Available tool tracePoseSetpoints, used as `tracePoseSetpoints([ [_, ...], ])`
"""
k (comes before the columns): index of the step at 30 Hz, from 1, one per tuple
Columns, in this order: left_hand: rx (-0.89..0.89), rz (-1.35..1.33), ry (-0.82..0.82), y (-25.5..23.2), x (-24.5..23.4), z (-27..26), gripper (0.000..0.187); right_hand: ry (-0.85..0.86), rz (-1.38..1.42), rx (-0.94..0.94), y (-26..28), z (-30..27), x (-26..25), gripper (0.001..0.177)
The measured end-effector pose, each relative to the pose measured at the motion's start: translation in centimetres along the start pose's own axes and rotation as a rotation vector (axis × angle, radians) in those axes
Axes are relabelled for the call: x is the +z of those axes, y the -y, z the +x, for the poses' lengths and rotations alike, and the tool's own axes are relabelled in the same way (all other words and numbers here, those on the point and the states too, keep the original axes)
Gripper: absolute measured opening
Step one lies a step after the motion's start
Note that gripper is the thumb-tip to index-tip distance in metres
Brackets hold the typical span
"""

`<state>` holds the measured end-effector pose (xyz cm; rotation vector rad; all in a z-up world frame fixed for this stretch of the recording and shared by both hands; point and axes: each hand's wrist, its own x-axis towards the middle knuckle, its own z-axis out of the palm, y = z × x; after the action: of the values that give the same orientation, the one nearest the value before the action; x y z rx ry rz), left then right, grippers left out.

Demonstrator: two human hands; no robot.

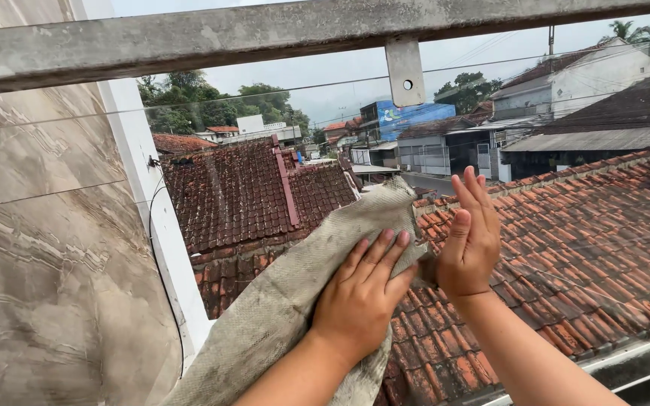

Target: Wiping and cleaning the metal and glass railing on a balcony.

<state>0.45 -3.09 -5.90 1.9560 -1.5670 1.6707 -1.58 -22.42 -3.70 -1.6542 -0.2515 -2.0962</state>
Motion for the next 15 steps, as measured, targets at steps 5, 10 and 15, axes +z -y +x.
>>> tracePoseSetpoints([
  [5, 0.178, -0.024, 0.149, 0.9, -0.9, -2.3, 0.034, 0.020, -0.027, -0.006, -0.2, 0.0, -0.2, 0.047],
  [10, 0.263, 0.114, 0.135, 6.0, -5.1, 2.6, 0.039, 0.054, -0.071, -0.041, -0.7, -0.2, -0.2, 0.044],
  [15, 0.106, 0.184, 0.056, 7.4, -5.8, 5.6, 0.031, 0.078, -0.205, -0.100, -1.0, -0.6, 0.3, 0.048],
])
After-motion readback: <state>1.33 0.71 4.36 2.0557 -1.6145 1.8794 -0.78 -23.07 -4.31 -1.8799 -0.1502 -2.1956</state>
